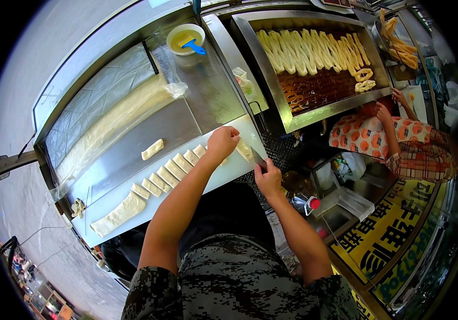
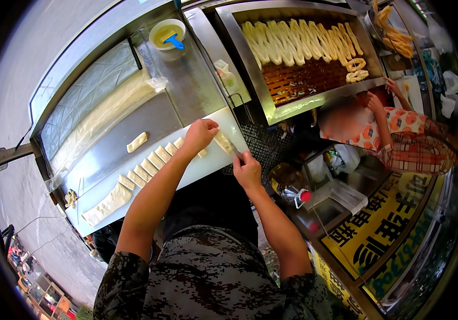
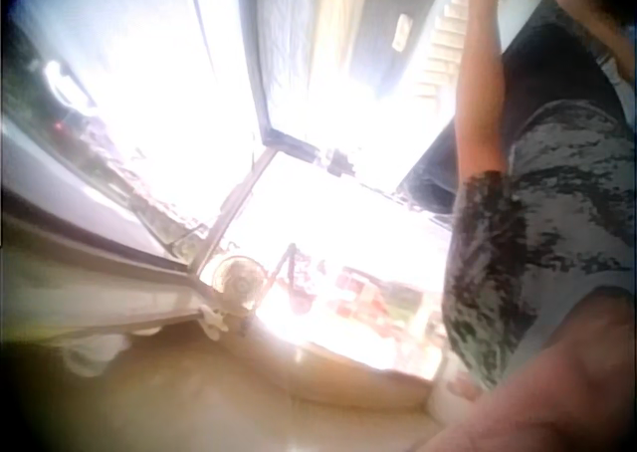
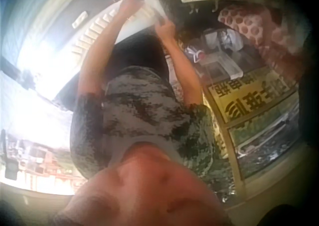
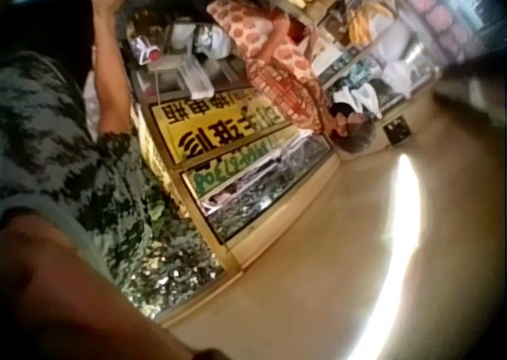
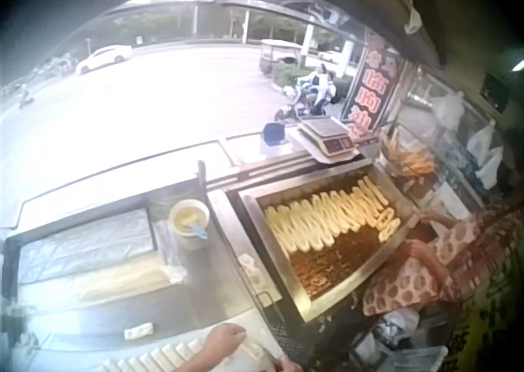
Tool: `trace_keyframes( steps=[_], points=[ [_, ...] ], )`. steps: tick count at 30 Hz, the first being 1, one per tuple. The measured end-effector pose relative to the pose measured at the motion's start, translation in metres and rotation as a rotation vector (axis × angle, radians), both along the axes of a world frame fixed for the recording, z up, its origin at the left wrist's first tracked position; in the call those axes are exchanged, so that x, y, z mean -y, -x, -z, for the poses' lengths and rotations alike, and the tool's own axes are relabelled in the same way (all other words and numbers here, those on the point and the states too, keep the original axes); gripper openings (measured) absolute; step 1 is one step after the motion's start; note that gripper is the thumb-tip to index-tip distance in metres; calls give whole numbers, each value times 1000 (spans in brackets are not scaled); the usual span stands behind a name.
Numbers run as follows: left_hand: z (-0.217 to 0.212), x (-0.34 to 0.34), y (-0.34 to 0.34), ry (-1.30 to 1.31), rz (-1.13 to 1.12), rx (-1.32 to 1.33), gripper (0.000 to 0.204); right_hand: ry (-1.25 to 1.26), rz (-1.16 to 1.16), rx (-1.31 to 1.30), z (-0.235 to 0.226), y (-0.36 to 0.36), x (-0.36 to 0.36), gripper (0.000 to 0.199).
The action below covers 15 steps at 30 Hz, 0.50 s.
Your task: The person prepares dough strips by cutting a long log of dough into smaller pieces using a knife. They then stretch the pieces, brush them with oil, and place them on a metal tray. The person also twists some of the dough pieces into a braided shape before arranging them on the tray.
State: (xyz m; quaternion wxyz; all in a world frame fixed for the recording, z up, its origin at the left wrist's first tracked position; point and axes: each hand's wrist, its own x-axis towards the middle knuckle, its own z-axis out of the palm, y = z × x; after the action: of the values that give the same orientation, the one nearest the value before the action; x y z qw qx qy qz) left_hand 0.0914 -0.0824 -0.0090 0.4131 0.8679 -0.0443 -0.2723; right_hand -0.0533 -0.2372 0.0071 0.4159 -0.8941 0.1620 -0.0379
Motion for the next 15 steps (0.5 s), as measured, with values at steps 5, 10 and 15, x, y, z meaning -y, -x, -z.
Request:
trace_keyframes(
  steps=[5, 10, 15],
  points=[
    [4, -1, -1, -13, -37, 17, 19, -12, 5, -24, 6, -9, -13, 15],
    [5, -10, -4, -2, -61, 0, 18, -22, 20, 35, 1, -13, -8, 15],
    [2, -9, -4, 8, -88, -8, 19, -32, -61, 115, 3, -14, -4, 11]
  ],
)
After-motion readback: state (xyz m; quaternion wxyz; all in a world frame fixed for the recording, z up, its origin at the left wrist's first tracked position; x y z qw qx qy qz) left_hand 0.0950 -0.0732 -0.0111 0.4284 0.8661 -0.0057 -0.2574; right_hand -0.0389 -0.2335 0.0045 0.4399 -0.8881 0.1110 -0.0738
